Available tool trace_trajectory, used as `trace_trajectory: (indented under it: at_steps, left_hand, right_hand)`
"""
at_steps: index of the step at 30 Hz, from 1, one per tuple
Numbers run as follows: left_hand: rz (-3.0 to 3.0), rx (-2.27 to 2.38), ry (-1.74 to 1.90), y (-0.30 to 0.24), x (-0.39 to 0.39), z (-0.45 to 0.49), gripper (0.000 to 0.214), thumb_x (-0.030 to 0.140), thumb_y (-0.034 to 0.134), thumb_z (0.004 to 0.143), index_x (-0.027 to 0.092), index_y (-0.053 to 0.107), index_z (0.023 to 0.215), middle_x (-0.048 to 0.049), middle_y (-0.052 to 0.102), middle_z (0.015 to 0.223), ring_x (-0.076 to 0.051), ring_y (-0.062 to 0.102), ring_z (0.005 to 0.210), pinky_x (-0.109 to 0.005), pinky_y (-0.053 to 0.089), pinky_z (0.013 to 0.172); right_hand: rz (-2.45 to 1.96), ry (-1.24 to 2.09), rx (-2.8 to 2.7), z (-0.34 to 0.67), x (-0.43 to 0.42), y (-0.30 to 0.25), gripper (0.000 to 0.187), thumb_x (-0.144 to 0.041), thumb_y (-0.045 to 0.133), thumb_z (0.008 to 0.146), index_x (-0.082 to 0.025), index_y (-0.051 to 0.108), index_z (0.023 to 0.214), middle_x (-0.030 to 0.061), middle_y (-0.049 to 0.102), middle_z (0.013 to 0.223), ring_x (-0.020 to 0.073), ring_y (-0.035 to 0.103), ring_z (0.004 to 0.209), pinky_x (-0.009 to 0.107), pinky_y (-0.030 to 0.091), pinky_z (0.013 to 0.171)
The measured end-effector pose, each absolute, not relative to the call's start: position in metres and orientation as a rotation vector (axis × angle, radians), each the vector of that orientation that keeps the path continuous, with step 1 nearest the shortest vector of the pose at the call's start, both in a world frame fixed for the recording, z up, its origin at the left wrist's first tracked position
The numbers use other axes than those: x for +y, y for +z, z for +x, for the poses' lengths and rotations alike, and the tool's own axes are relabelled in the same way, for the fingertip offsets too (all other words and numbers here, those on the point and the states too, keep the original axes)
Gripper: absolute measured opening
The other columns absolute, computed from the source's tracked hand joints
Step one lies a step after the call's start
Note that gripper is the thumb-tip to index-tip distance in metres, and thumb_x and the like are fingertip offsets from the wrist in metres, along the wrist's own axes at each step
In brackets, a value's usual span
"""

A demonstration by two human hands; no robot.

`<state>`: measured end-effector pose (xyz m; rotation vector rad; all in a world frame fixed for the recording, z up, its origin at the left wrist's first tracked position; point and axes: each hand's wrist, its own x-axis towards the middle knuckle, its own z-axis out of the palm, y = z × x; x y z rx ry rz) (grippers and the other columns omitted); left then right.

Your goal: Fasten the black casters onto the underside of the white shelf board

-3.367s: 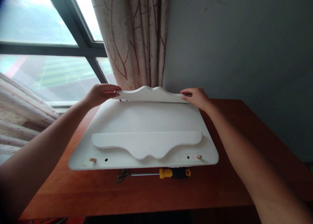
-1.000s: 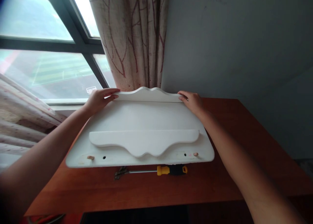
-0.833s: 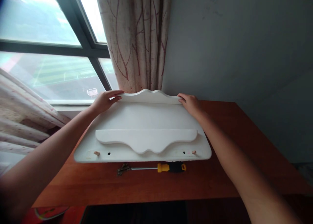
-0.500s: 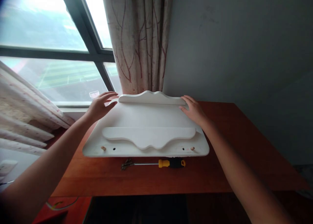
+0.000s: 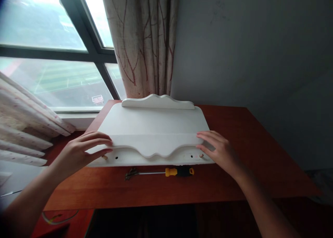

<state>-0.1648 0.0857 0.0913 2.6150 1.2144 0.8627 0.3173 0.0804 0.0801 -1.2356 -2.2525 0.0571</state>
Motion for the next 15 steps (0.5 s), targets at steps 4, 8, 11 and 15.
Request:
trace_trajectory:
  at_steps: [4, 8, 11, 15]
  left_hand:
    - [2.725, 1.169, 0.784, 0.092, 0.093, -0.169, 0.016, 0.035, 0.069, 0.092, 0.025, 0.072, 0.104, -0.0026, 0.074, 0.108, -0.019, 0.069, 0.098, -0.030, 0.054, 0.089]
    - [2.804, 1.149, 0.779, 0.091, 0.098, -0.169, 0.023, 0.040, 0.067, 0.092, 0.027, 0.073, 0.111, -0.0017, 0.076, 0.111, -0.021, 0.071, 0.100, -0.033, 0.056, 0.091]
    - [2.831, 1.188, 0.781, 0.089, 0.098, -0.168, 0.023, 0.041, 0.064, 0.094, 0.030, 0.074, 0.112, 0.0000, 0.077, 0.113, -0.023, 0.072, 0.099, -0.037, 0.057, 0.091]
    - [2.773, 1.261, 0.755, 0.087, 0.098, -0.169, 0.024, 0.044, 0.062, 0.094, 0.032, 0.076, 0.110, 0.0012, 0.077, 0.113, -0.024, 0.073, 0.100, -0.040, 0.058, 0.094]
  right_hand:
    - [-1.248, 0.048, -2.298, 0.321, 0.084, 0.077, 0.030, -0.037, 0.063, 0.095, -0.027, 0.066, 0.122, 0.0060, 0.069, 0.124, 0.0257, 0.064, 0.115, 0.044, 0.055, 0.098]
    - [-1.223, 0.047, -2.327, 0.325, 0.090, 0.072, 0.031, -0.039, 0.063, 0.094, -0.028, 0.066, 0.123, 0.0055, 0.070, 0.123, 0.0260, 0.065, 0.114, 0.045, 0.054, 0.100]
    - [-1.215, 0.054, -2.335, 0.327, 0.092, 0.068, 0.031, -0.039, 0.064, 0.094, -0.030, 0.067, 0.123, 0.0045, 0.072, 0.120, 0.0265, 0.067, 0.112, 0.047, 0.054, 0.099]
    - [-1.238, 0.020, -2.328, 0.327, 0.092, 0.066, 0.030, -0.038, 0.063, 0.094, -0.031, 0.069, 0.123, 0.0039, 0.073, 0.119, 0.0274, 0.068, 0.110, 0.049, 0.054, 0.100]
